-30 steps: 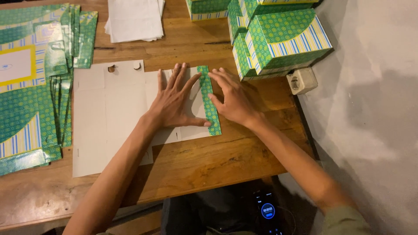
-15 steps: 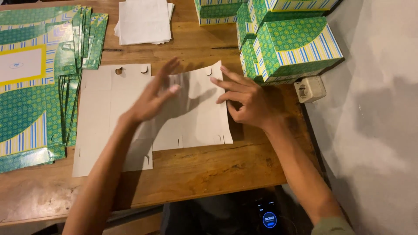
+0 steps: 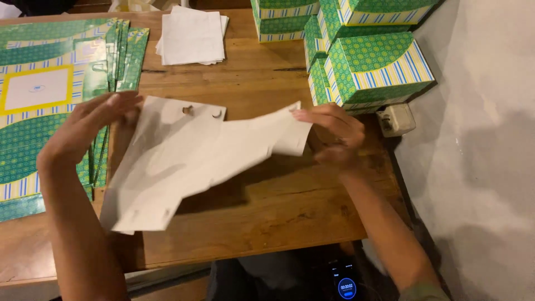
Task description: The person folds flat cardboard pieces into small boxes by creasing along pre-scored lines and tucking flaps into slots. They handle multiple flat pieces, fold each into a box shape, and place finished boxes in a stack on the right side of the table.
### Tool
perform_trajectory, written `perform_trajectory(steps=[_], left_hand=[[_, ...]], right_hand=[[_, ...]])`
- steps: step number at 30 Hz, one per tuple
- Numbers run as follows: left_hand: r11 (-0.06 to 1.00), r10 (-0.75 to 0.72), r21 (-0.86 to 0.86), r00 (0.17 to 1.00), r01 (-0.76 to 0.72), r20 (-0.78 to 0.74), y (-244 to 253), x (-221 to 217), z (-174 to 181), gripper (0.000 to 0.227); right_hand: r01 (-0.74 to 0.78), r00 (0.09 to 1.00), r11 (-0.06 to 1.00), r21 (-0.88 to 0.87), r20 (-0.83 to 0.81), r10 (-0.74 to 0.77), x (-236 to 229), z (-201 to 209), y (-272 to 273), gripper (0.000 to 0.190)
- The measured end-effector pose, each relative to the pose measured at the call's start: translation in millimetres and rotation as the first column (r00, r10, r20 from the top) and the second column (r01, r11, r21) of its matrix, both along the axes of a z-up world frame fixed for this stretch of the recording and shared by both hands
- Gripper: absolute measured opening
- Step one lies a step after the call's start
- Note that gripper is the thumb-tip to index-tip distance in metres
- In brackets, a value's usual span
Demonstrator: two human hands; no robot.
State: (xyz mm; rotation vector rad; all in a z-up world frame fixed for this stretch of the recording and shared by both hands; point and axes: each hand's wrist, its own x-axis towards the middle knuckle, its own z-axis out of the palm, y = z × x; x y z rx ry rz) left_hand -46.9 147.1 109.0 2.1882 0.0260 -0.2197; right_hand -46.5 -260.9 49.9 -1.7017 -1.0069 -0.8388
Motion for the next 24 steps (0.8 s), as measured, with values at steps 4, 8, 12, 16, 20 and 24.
perform_trajectory(steps=[4,8,12,16,20,24], left_hand=[[0.871,-0.120,-0.486,0.991,0.073,-0.066,22,9,-24,0.080],[0.592,0.020,-0.792,0.984,-0.153,-0.175,43,8,-42,0.099],[0.266,0.196,-0.947,0.972,-0.179,-0.129,35,7,-30,0.078],[0.510,0.279,-0.819,0.951,-0.264,-0.133,25,-5,-13,0.102],[0.818,0.392,-0.564,0.826,-0.112,0.406,162,58,-157,0.062],[0.677,0.416,-0.708,0.898,-0.200,0.145,125,37,-111,0.078]], right_hand=[[0.190,0.967,0.976,0.111,-0.191,-0.167,-7,-4,8,0.013],[0.218,0.897,0.943,0.251,-0.432,-0.092,-7,-9,7,0.014],[0.239,0.793,0.949,0.207,-0.605,-0.068,-12,4,13,0.018],[0.199,0.746,0.963,0.182,-0.665,-0.029,-10,1,17,0.022],[0.218,0.611,0.950,0.224,-0.790,0.046,-3,-5,19,0.013],[0.210,0.491,0.962,0.176,-0.869,0.052,2,-11,20,0.019]])
